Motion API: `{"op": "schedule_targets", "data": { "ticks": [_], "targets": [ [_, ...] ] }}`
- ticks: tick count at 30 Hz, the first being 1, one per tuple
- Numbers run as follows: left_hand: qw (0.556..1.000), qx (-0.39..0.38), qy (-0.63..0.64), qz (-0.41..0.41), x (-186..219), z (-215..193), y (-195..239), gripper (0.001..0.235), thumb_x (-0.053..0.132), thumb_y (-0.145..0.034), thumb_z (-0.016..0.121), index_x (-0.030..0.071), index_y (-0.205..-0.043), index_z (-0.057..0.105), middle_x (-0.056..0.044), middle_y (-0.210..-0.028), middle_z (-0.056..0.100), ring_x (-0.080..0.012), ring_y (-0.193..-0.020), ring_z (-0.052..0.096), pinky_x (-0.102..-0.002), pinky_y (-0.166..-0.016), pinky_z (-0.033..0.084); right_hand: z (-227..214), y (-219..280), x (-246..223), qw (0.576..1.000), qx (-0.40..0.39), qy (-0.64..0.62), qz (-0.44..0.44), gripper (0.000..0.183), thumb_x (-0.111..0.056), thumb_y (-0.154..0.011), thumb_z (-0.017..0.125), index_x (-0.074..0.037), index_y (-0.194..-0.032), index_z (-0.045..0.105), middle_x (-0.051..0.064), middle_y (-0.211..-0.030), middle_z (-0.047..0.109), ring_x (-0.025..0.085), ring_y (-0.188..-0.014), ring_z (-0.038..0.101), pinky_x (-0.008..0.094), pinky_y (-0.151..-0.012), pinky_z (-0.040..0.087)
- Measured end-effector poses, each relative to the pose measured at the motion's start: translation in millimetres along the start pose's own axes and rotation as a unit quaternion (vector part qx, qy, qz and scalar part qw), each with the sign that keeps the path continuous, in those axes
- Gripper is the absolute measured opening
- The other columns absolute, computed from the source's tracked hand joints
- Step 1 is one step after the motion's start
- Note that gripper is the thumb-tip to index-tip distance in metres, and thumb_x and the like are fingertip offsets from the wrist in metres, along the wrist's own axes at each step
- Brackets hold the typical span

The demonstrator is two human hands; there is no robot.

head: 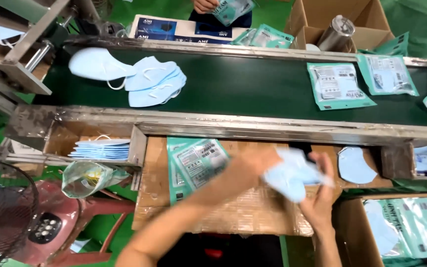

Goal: Manually counting, stacking, and placing blue face masks into individual green plastic packaging bags.

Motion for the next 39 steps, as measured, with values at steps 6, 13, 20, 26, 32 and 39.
{"op": "schedule_targets", "data": {
  "ticks": [6,13,20,26,32,39],
  "targets": [
    [0.979,0.015,0.167,-0.118,36,44,44,0.091,0.023,-0.080,0.083,0.008,-0.154,0.032,-0.018,-0.144,0.050,-0.0371,-0.137,0.049,-0.052,-0.115,0.039,-18,82,89,0.987,-0.066,0.036,0.139,0.054,-0.003,-0.086,0.076,-0.006,-0.138,0.060,0.013,-0.133,0.070,0.023,-0.123,0.069,0.038,-0.107,0.055],
    [0.955,-0.065,0.195,-0.213,-3,133,104,0.116,0.023,-0.078,0.087,0.010,-0.169,0.016,-0.024,-0.166,0.030,-0.0452,-0.154,0.028,-0.059,-0.125,0.027,23,94,66,0.968,-0.101,-0.029,0.230,0.097,-0.001,-0.076,0.079,-0.004,-0.158,0.028,0.016,-0.134,0.060,0.027,-0.121,0.061,0.038,-0.102,0.048],
    [0.933,-0.017,0.262,-0.245,-6,154,116,0.108,0.022,-0.077,0.080,0.006,-0.167,0.021,-0.025,-0.161,0.041,-0.0413,-0.153,0.037,-0.053,-0.126,0.034,34,101,65,0.960,-0.088,-0.116,0.238,0.117,0.002,-0.068,0.082,-0.007,-0.160,0.012,0.015,-0.129,0.057,0.024,-0.115,0.062,0.036,-0.098,0.051],
    [0.978,0.031,0.156,-0.133,14,119,103,0.104,0.023,-0.069,0.089,0.001,-0.153,0.031,-0.027,-0.151,0.046,-0.0470,-0.140,0.044,-0.055,-0.117,0.033,30,122,90,0.950,-0.050,-0.186,0.247,0.114,0.000,-0.068,0.082,-0.008,-0.163,0.019,0.014,-0.127,0.059,0.025,-0.113,0.066,0.037,-0.097,0.057],
    [0.948,0.086,0.213,-0.221,-2,166,125,0.083,0.017,-0.085,0.081,0.008,-0.157,0.041,-0.022,-0.140,0.064,-0.0369,-0.125,0.066,-0.044,-0.107,0.055,23,128,84,0.990,-0.088,-0.080,0.082,0.076,-0.015,-0.084,0.071,0.003,-0.150,0.038,0.027,-0.158,0.028,0.032,-0.138,0.045,0.043,-0.113,0.040],
    [0.970,0.101,0.132,-0.179,32,99,121,0.073,0.005,-0.089,0.068,-0.004,-0.153,0.034,-0.027,-0.135,0.056,-0.0444,-0.122,0.058,-0.048,-0.107,0.047,26,169,137,0.971,0.023,-0.021,0.238,0.035,-0.011,-0.115,0.043,0.006,-0.145,0.048,0.019,-0.140,0.058,0.025,-0.129,0.057,0.040,-0.112,0.046]
  ]
}}
Point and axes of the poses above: each hand's wrist, its own y-axis away from the middle knuckle, its own z-axis out of the palm, x = y × z, the point moved 4 cm from there along -y, towards the middle knuckle
